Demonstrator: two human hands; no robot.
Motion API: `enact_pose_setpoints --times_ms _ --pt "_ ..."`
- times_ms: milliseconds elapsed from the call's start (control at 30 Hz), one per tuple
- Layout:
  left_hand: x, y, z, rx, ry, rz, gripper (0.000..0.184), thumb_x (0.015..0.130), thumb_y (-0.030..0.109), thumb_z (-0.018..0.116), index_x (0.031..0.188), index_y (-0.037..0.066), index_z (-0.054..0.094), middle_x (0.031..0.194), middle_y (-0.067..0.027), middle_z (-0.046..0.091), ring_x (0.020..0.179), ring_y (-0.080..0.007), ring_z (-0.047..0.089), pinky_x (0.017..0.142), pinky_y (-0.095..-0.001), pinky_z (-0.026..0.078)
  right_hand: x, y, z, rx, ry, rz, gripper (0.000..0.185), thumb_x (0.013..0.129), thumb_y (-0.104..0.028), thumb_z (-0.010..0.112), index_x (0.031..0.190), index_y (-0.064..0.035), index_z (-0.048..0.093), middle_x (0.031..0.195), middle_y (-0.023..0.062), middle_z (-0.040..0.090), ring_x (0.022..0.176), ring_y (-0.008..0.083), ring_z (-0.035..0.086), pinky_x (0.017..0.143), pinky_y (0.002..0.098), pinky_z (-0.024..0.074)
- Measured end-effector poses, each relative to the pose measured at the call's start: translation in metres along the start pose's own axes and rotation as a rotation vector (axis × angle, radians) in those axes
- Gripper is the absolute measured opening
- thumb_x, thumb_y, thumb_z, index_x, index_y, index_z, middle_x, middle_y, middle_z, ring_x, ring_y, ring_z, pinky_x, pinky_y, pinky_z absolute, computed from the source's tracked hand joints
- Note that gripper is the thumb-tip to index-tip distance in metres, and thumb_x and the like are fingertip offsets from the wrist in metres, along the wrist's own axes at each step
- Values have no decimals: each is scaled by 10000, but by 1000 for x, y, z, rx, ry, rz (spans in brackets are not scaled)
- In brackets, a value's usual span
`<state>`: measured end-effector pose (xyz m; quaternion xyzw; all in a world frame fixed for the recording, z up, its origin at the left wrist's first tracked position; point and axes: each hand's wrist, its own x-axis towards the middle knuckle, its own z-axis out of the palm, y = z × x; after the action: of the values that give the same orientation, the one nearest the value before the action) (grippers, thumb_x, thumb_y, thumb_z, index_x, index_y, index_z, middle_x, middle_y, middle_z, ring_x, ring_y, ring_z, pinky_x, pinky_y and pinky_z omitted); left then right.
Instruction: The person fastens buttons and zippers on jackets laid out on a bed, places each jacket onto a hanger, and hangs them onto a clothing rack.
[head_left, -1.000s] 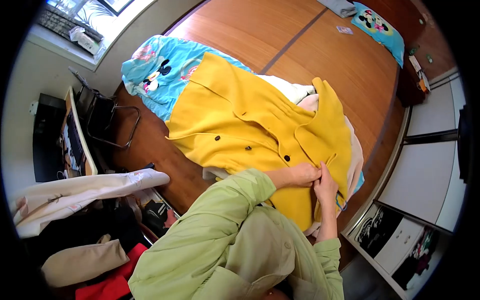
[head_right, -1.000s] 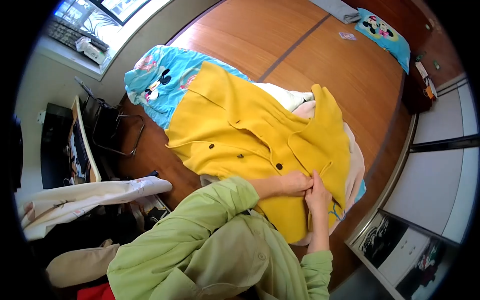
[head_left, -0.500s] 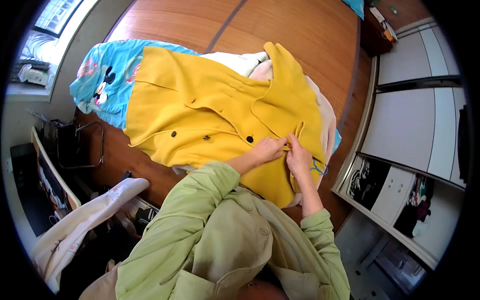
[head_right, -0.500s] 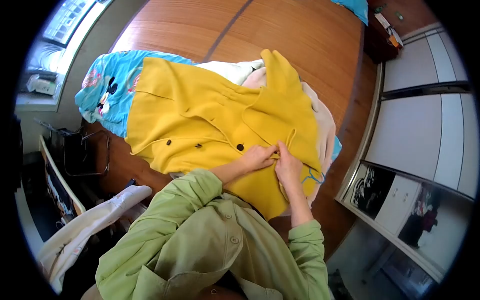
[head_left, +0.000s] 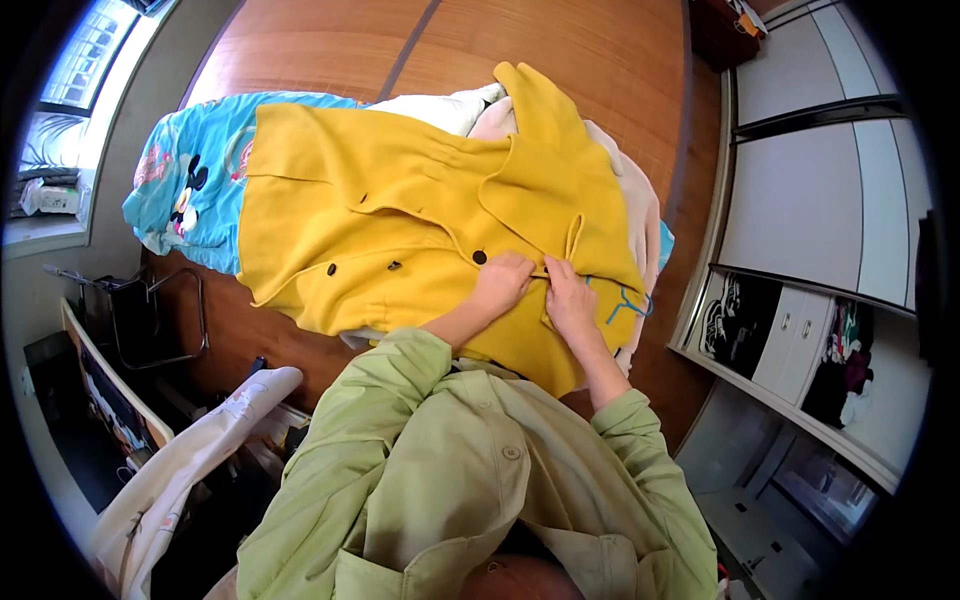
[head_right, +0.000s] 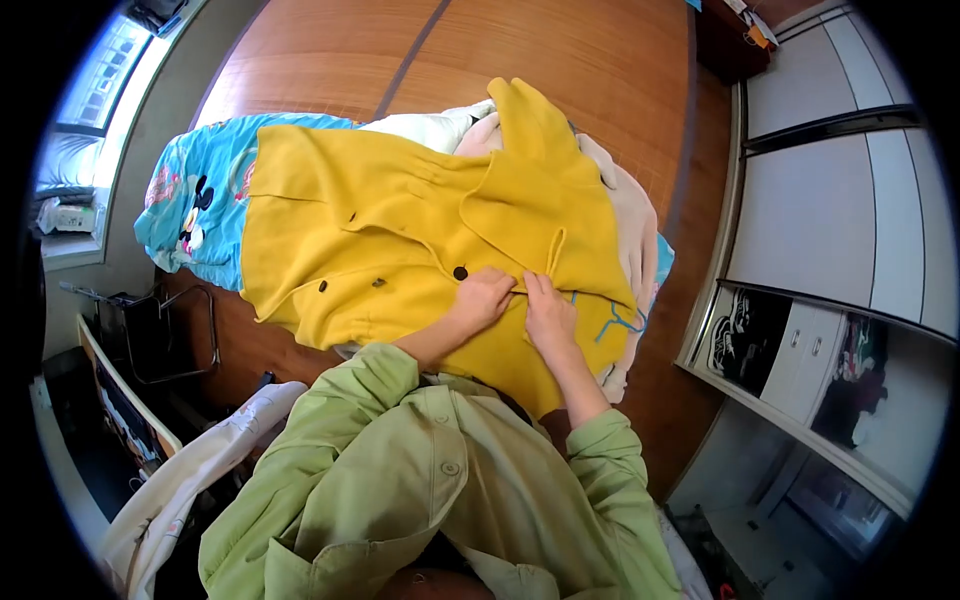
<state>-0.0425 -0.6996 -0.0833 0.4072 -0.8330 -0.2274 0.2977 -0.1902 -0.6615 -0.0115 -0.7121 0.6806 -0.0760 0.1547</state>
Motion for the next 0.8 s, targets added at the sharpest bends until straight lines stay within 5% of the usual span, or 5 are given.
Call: enact_pose_setpoints --times_ms 333,533,567,667,800 --pt "-39 -30 -53 232 92 -128 287 706 137 657 972 63 581 1040 -121 557 1049 -327 504 882 -419 400 -38 9 19 -23 280 -134 220 743 -41 560 959 -41 606 1054 73 579 824 273 590 658 367 510" --pt "-87 -86 -106 511 167 -614 597 763 425 643 1225 69 516 1230 -107 536 1200 -296 452 993 -550 301 -34 8 33 -3 265 -112 250 750 -53 551 995 -58 599 1088 52 579 851 261 589 696 370 515" --pt "-99 -94 -120 535 -2 -834 680 772 532 601 1277 91 486 1261 -92 523 1240 -263 428 997 -598 266 -34 8 34 2 279 -119 254 752 -55 549 1002 -61 597 1091 50 578 860 260 589 704 371 515" --pt "-138 -110 -160 393 -242 -1067 694 741 573 613 1262 126 509 1245 -95 527 1227 -255 433 973 -629 266 -35 7 40 -15 264 -107 265 757 -61 546 1019 -65 589 1102 47 572 880 263 589 722 372 514" --pt "-170 -130 -186 359 -297 -1044 622 737 533 644 1222 156 545 1186 -97 542 1165 -272 471 965 -554 334 -31 4 40 -3 222 -116 269 773 -79 551 1040 -63 579 1123 56 564 895 277 587 730 388 511"
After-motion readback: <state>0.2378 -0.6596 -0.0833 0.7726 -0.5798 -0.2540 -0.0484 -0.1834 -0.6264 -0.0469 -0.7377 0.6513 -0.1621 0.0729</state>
